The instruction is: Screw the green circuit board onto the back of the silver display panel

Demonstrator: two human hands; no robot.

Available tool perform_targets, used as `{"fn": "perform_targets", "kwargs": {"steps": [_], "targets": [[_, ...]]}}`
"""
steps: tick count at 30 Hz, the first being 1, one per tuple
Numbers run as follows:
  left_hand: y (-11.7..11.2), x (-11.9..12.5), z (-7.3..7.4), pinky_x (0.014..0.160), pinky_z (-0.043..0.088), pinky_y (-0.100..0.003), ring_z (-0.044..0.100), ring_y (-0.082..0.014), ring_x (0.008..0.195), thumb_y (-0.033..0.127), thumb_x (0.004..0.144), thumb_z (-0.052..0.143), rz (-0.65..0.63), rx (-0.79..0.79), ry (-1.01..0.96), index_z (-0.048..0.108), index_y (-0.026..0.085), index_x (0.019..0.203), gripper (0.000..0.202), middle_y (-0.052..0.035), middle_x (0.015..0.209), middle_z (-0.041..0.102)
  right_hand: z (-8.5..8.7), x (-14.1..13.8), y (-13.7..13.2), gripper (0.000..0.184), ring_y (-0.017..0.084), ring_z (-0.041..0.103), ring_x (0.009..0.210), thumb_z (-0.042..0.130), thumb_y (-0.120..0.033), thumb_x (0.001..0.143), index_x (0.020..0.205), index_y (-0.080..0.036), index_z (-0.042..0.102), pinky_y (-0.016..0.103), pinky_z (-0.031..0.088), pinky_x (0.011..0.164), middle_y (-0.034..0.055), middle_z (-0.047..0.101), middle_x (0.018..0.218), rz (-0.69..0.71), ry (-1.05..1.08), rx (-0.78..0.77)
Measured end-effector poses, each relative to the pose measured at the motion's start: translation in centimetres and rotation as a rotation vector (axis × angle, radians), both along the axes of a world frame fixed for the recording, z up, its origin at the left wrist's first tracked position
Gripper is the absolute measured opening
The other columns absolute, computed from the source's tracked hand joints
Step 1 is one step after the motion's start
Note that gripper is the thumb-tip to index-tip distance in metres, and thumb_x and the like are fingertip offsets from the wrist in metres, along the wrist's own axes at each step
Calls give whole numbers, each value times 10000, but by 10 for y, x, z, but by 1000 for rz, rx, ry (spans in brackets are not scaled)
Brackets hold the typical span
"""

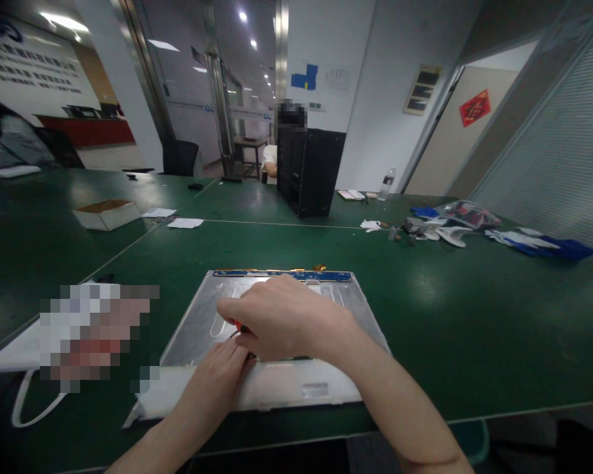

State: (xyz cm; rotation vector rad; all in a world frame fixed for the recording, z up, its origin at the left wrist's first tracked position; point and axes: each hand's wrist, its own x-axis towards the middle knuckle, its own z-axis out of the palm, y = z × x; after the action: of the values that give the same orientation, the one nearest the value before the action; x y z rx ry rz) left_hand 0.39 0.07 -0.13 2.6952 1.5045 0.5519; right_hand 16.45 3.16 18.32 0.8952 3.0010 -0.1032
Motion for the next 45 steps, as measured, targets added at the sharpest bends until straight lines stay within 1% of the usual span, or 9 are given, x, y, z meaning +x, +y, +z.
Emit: {"fn": "perform_targets", "kwargs": {"steps": [4,11,17,20,26,33,39,45], "targets": [[-1,0,2,758,523,-431,632,-261,878,58,855,533,-1,-10,-6,579,173,934,147,-72,926,655,1,1,-1,116,148,579,700,532,-291,894,942,-194,574,261,280,555,28,682,839,-4,-2,-7],[1,1,-1,732,526,-429,628,-264,846,77,861,530,-9,39,2,576,171,906,114,-72,894,649,0,-1,-2,130,152,587,725,534,-281,898,972,-186,582,261,291,568,41,686,862,-5,-29,-2],[1,1,-2,715,524,-416,629,-258,823,72,859,514,-14,70,-8,576,174,907,129,-62,872,647,0,-1,-2,120,156,591,718,531,-278,892,950,-187,584,264,291,561,34,689,855,-15,-17,4],[1,0,-1,721,523,-413,630,-258,835,67,857,517,-16,56,-9,581,175,914,137,-64,886,651,0,0,-2,111,155,587,709,541,-276,881,933,-186,579,270,293,559,26,688,850,-10,-15,5],[0,1,0,720,524,-418,628,-263,830,96,859,554,-16,43,-18,588,179,929,113,-63,893,654,0,1,-2,67,152,592,757,537,-224,870,908,-179,569,271,310,569,33,685,916,20,-14,2],[0,1,2,711,518,-397,625,-251,823,85,864,531,-2,23,-20,592,181,897,119,-53,865,649,-2,-2,1,132,160,606,723,541,-266,883,976,-189,594,273,287,553,37,699,879,-51,-34,46],[-1,1,1,711,505,-375,608,-231,808,91,864,531,4,12,-47,576,185,889,108,-42,867,633,-1,-1,1,129,162,600,753,545,-257,867,972,-192,580,273,304,558,42,690,947,-20,-24,20],[-2,0,3,735,502,-374,602,-228,834,83,871,512,-8,-40,-68,575,184,900,122,-46,881,630,-1,0,1,109,159,597,747,529,-231,870,963,-187,568,272,305,551,40,690,940,-18,-31,12]]}}
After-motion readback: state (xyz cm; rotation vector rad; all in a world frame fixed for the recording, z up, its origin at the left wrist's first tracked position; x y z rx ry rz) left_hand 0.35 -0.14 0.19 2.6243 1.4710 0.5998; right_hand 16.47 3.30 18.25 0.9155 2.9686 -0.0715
